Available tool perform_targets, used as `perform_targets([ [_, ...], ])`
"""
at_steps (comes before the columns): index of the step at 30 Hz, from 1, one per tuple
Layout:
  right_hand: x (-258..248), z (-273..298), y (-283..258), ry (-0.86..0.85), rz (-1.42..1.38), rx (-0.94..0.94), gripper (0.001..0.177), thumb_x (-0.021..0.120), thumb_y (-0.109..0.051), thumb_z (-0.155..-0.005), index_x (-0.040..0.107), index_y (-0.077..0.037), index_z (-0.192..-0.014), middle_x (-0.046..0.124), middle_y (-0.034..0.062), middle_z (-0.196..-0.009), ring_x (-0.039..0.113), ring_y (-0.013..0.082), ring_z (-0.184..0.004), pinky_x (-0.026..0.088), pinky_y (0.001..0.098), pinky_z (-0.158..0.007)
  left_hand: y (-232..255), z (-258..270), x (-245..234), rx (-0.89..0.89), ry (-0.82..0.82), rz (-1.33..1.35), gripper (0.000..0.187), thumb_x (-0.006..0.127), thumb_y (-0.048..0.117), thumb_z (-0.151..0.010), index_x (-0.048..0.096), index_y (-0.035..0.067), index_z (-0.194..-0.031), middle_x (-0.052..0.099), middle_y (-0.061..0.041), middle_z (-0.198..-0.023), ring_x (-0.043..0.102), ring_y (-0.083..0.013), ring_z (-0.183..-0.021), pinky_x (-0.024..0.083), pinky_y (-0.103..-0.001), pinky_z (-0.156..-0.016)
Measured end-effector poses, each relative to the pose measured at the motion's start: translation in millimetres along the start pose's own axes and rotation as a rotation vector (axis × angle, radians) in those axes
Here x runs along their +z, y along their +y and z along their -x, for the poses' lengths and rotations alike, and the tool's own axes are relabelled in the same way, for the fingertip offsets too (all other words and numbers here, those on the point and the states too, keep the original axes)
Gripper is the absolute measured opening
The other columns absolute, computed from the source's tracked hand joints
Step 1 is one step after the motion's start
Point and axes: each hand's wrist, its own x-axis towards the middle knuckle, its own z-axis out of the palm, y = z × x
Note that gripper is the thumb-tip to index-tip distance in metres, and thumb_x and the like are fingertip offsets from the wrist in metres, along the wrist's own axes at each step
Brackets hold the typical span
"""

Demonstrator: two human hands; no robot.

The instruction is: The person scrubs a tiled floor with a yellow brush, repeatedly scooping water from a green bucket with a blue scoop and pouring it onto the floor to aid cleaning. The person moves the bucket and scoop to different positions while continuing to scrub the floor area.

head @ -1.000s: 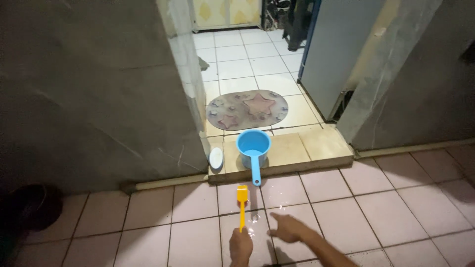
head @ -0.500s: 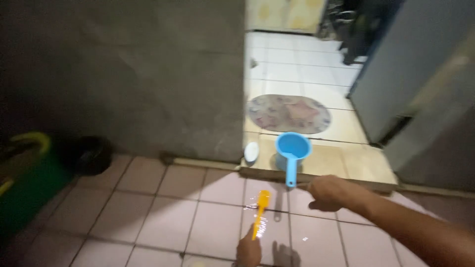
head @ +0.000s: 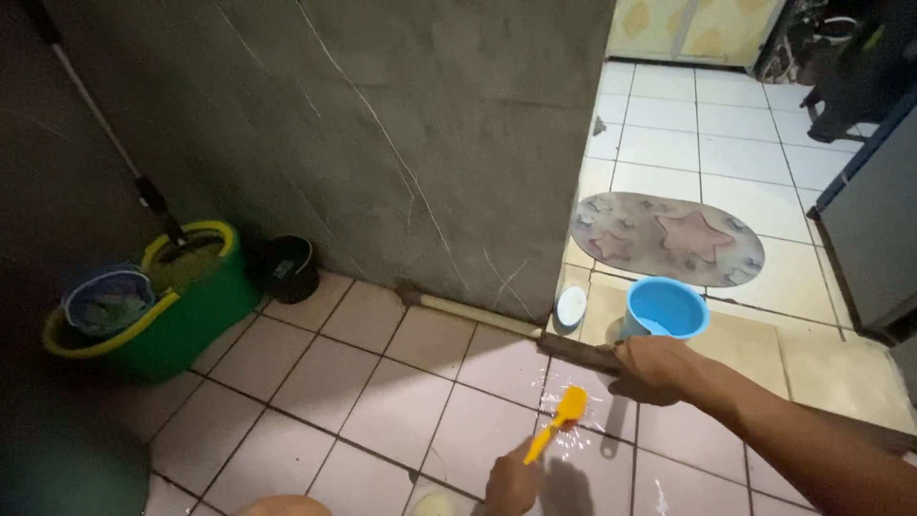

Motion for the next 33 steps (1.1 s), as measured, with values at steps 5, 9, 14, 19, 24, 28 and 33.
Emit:
perform_targets([
  [5, 7, -8, 4, 0.05, -0.005, -0.017, 0.019, 0.063, -0.042, -0.099, 0.061, -0.024, -0.107, 0.07, -0.003, -0.087, 0.07, 0.0145, -0.077, 0.056, 0.0302, -0.066, -40, -44, -9, -0.216, 0.294, 0.012, 0.055, 0.046, 0.035, -0.104, 0.032, 0.045, -0.157, 0.071, -0.012, -0.116, 0.069, -0.034, -0.11, 0.054, -0.05, -0.096],
  [9, 2, -6, 3, 0.04, 0.047, -0.017, 0.023, 0.061, -0.04, -0.1, 0.056, -0.027, -0.119, 0.072, -0.0024, -0.092, 0.071, 0.017, -0.082, 0.056, 0.0341, -0.07, -22, -14, -14, -0.181, 0.257, 0.145, 0.056, 0.053, 0.023, -0.105, 0.038, 0.038, -0.156, 0.07, -0.004, -0.132, 0.071, -0.0227, -0.119, 0.06, -0.035, -0.102],
  [14, -9, -5, -4, 0.092, -0.074, -0.009, 0.015, 0.054, -0.036, -0.098, 0.064, -0.03, -0.108, 0.07, -0.0068, -0.099, 0.071, 0.0134, -0.085, 0.057, 0.0312, -0.073, -41, -44, -8, -0.233, 0.323, -0.022, 0.057, 0.052, 0.036, -0.102, 0.036, 0.057, -0.153, 0.073, -0.008, -0.107, 0.071, -0.0317, -0.107, 0.057, -0.048, -0.092],
  [19, -7, -8, -7, 0.145, -0.044, -0.062, 0.031, 0.055, -0.039, -0.1, 0.055, -0.029, -0.129, 0.071, 0.0044, -0.111, 0.073, 0.0205, -0.089, 0.061, 0.0365, -0.072, -31, -17, -9, -0.21, 0.216, 0.04, 0.055, 0.055, 0.03, -0.103, 0.041, 0.048, -0.153, 0.072, -0.001, -0.123, 0.071, -0.0236, -0.111, 0.057, -0.039, -0.095],
  [24, -5, -12, 5, 0.173, 0.023, 0.011, 0.061, 0.052, -0.052, -0.1, 0.038, -0.03, -0.155, 0.063, 0.0063, -0.134, 0.071, 0.0299, -0.109, 0.058, 0.0465, -0.079, -32, -33, -13, -0.191, 0.16, -0.109, 0.053, 0.055, 0.032, -0.104, 0.043, 0.054, -0.151, 0.072, 0.004, -0.12, 0.071, -0.0183, -0.106, 0.057, -0.034, -0.092],
  [28, -7, -6, 11, 0.2, 0.015, 0.015, 0.056, 0.048, -0.053, -0.097, 0.045, -0.026, -0.146, 0.067, 0.0072, -0.128, 0.073, 0.031, -0.094, 0.054, 0.0474, -0.066, -55, -61, -9, -0.259, 0.323, -0.102, 0.056, 0.05, 0.036, -0.104, 0.034, 0.054, -0.154, 0.073, -0.005, -0.107, 0.073, -0.0264, -0.102, 0.058, -0.044, -0.085],
  [33, -1, -17, 19, 0.147, 0.047, -0.014, 0.062, 0.056, -0.039, -0.1, 0.033, -0.029, -0.157, 0.05, 0.0073, -0.151, 0.072, 0.0295, -0.108, 0.061, 0.0475, -0.075, -19, -24, -13, -0.151, 0.134, -0.02, 0.057, 0.057, 0.024, -0.104, 0.043, 0.049, -0.153, 0.073, 0.006, -0.125, 0.072, -0.01, -0.103, 0.061, -0.024, -0.089],
])
